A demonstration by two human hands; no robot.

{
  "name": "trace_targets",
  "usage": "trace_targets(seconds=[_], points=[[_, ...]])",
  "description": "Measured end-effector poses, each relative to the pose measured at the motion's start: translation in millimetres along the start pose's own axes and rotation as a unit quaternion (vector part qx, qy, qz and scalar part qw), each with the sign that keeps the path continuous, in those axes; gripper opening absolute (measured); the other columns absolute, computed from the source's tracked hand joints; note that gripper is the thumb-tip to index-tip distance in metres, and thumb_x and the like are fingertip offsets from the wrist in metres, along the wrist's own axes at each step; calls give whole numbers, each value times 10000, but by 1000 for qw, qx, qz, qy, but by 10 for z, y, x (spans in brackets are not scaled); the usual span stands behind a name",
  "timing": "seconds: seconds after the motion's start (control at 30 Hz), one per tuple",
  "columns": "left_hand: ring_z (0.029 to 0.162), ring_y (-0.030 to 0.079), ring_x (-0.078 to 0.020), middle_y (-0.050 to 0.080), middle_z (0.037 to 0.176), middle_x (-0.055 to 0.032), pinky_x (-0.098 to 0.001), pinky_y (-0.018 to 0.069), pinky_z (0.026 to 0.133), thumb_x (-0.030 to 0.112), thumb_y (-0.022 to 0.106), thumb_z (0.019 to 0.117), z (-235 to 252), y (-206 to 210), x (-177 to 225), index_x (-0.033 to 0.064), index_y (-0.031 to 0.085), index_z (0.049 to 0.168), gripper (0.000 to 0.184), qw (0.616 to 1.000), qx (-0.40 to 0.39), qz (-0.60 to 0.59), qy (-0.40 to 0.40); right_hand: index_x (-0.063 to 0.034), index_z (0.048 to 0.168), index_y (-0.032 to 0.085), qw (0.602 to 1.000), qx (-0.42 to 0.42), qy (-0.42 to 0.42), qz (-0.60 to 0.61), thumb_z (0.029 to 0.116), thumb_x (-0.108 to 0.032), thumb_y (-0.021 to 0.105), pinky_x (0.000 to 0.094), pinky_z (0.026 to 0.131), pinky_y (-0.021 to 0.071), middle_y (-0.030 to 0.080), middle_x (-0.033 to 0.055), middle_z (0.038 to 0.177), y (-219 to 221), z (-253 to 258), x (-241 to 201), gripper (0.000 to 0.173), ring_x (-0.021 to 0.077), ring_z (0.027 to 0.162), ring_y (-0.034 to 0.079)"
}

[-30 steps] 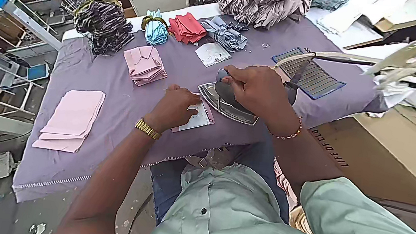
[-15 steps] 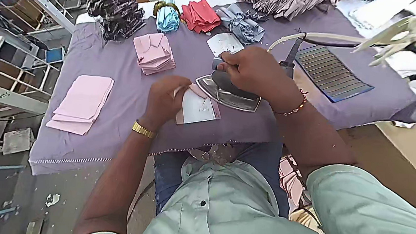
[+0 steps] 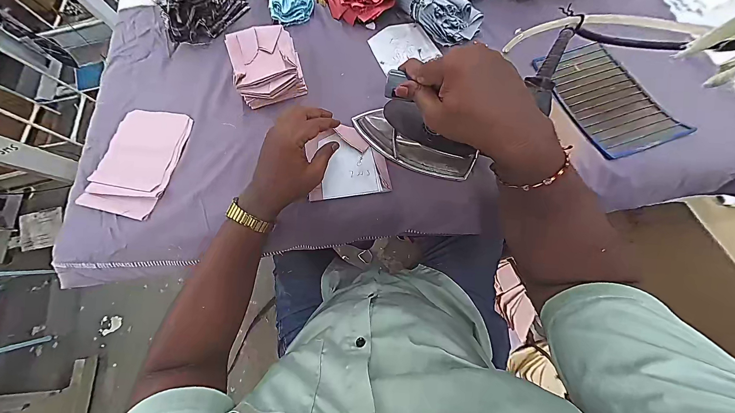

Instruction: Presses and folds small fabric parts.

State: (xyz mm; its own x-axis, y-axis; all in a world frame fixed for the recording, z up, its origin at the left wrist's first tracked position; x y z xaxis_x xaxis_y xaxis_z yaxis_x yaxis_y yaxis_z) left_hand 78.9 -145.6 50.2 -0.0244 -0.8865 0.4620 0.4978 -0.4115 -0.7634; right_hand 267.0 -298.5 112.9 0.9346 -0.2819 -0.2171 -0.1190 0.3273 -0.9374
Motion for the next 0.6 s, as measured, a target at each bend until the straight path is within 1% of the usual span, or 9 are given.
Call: trace_targets(seconds=[0.07,0.13,0.2,0.27,0.3,0.37,0.4,0.47,0.6], points=[[1298,583,-200,652,1368,-75,-399,481,1096,204,644,990,26,28,-127,107,725,1261,299,999,18,34,-4,-153,920,676,1000,6,4,-4,1069,-441,450,548,597,472,621,85,767,15,5,-3,395,303,759,651],[1351,543,-207,632,1404,-68,-415,443,1140,202,601,988,134,50,-240,123,699,1319,354,998,-1,64,-6,-153,951,691,1000,7,2,-7,1072,-438,454,551,612,485,634,88,778,10,14,-10,390,308,773,661],[1307,580,-205,677,1334,-58,-452,445,1129,251,605,983,266,90,-329,128,710,1304,359,997,-34,73,-2,-154,984,706,1000,4,-1,-7,1072,-434,458,552,620,492,642,92,782,6,13,-10,384,312,777,665],[1198,645,-168,737,1202,-17,-463,482,1082,356,566,1020,386,137,-420,164,758,1214,334,994,-73,80,-16,-157,956,692,1000,6,-13,-1,1073,-439,454,539,610,489,630,77,764,9,16,15,387,294,761,657],[1142,668,-161,750,1138,-5,-476,506,1041,424,536,1039,438,156,-443,187,781,1162,362,991,-92,90,-33,-163,942,690,1000,7,-17,3,1071,-444,457,533,609,488,627,66,759,10,16,31,388,282,757,654],[1035,684,-168,745,1021,7,-531,513,949,520,510,1028,517,189,-472,216,792,1017,415,983,-128,113,-74,-174,919,681,1000,10,-12,6,1063,-444,466,525,595,479,616,53,747,16,35,26,374,271,740,645],[995,690,-175,742,982,10,-552,514,929,539,537,1000,548,205,-475,226,789,974,402,977,-145,126,-90,-174,939,692,1000,11,-7,6,1063,-436,472,528,595,482,624,58,755,19,47,4,363,277,741,649],[906,697,-204,741,906,0,-589,518,883,513,622,925,583,252,-457,227,785,930,329,969,-169,142,-113,-174,995,715,1000,13,-1,2,1064,-423,474,541,610,500,655,73,786,38,64,-40,353,296,773,675],[778,681,-197,700,752,10,-558,536,767,456,679,862,588,302,-447,216,759,825,256,970,-158,139,-119,-169,1043,720,1000,10,-10,-6,1072,-421,463,540,618,511,663,80,797,51,81,-86,361,305,796,686]])
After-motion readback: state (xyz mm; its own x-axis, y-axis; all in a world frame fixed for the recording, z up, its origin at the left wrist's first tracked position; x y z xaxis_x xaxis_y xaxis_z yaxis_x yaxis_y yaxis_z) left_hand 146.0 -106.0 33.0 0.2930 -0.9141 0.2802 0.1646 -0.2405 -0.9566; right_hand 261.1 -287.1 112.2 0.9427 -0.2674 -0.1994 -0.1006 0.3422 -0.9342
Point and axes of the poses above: each hand's wrist, its own z-axis towards the middle knuckle, its own y-axis out of the palm, x = y × z, the point moved 6 cm from there along z, towards the middle knuckle
